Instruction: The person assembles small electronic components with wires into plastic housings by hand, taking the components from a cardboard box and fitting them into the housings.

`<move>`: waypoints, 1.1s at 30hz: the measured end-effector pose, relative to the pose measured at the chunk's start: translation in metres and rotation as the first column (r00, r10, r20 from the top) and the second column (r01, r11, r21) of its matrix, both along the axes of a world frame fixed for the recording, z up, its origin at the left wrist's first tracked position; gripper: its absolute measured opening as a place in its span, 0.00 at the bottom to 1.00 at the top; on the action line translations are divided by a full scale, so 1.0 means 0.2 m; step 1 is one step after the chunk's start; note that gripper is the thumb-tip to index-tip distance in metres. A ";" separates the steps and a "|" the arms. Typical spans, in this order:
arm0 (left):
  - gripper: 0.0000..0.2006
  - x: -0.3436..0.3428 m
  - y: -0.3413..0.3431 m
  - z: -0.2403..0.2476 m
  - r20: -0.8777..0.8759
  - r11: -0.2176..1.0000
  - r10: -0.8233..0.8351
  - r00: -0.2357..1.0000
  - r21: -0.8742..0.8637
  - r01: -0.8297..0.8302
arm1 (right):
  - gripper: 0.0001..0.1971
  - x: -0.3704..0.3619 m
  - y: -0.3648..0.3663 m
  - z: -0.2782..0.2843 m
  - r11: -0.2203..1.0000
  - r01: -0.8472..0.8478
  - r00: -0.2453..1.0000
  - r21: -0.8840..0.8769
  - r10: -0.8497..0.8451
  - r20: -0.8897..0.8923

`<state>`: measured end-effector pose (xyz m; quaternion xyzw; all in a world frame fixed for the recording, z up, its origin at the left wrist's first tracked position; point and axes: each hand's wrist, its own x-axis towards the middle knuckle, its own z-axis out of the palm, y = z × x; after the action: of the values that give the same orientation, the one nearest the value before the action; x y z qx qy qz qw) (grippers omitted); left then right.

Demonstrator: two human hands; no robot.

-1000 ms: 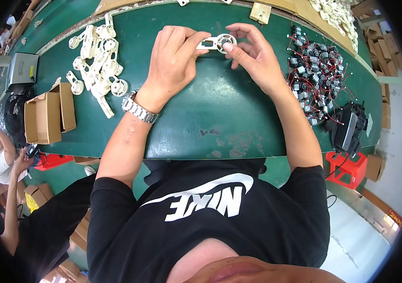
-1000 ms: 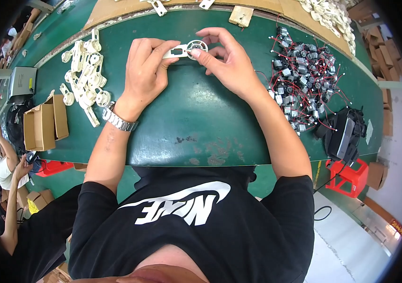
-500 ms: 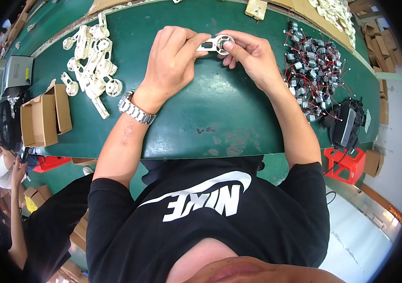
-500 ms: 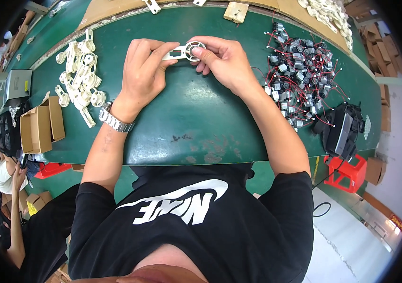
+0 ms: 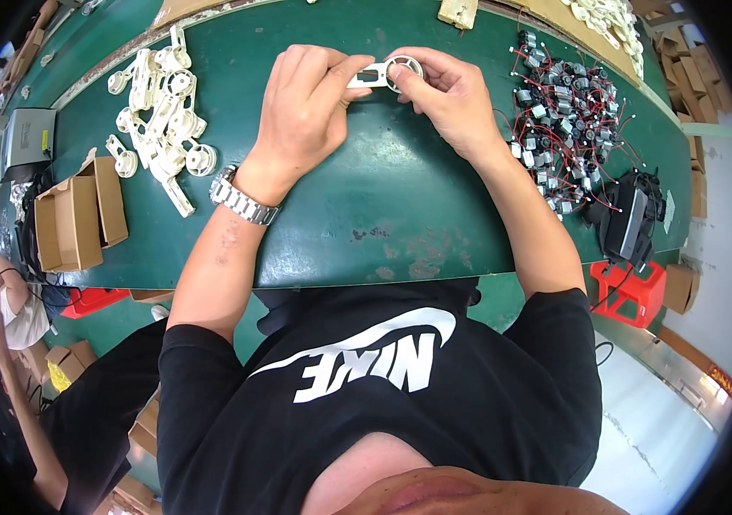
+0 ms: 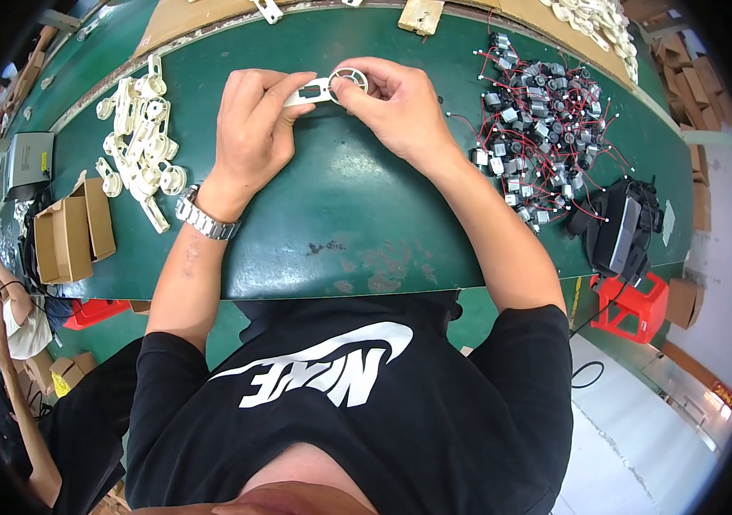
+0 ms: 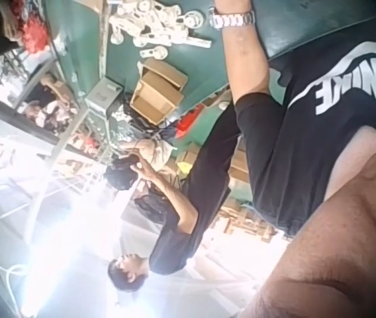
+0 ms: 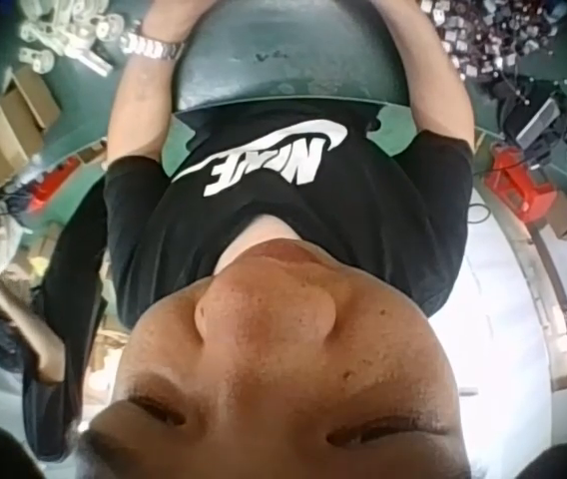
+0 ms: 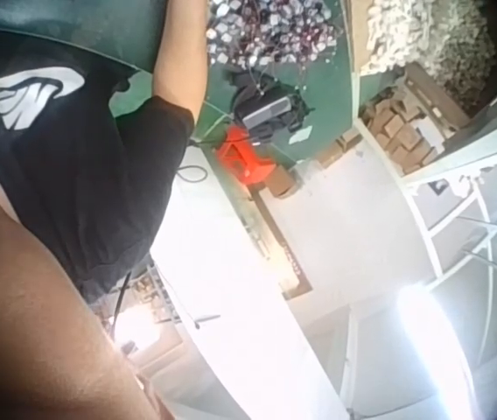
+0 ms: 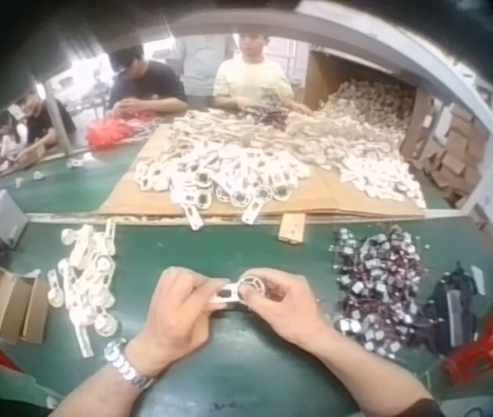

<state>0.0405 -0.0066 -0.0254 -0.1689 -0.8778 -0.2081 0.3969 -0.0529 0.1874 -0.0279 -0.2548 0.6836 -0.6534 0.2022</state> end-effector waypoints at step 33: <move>0.20 0.05 0.02 -0.05 -0.061 1.000 0.016 0.998 0.006 -0.016 | 0.22 -0.07 0.11 -0.07 0.989 -0.100 0.994 0.110 0.095 0.054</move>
<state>0.0496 -0.0028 -0.0349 -0.1672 -0.8661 -0.2020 0.4255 -0.0661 0.2091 -0.0418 -0.2601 0.7008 -0.6093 0.2646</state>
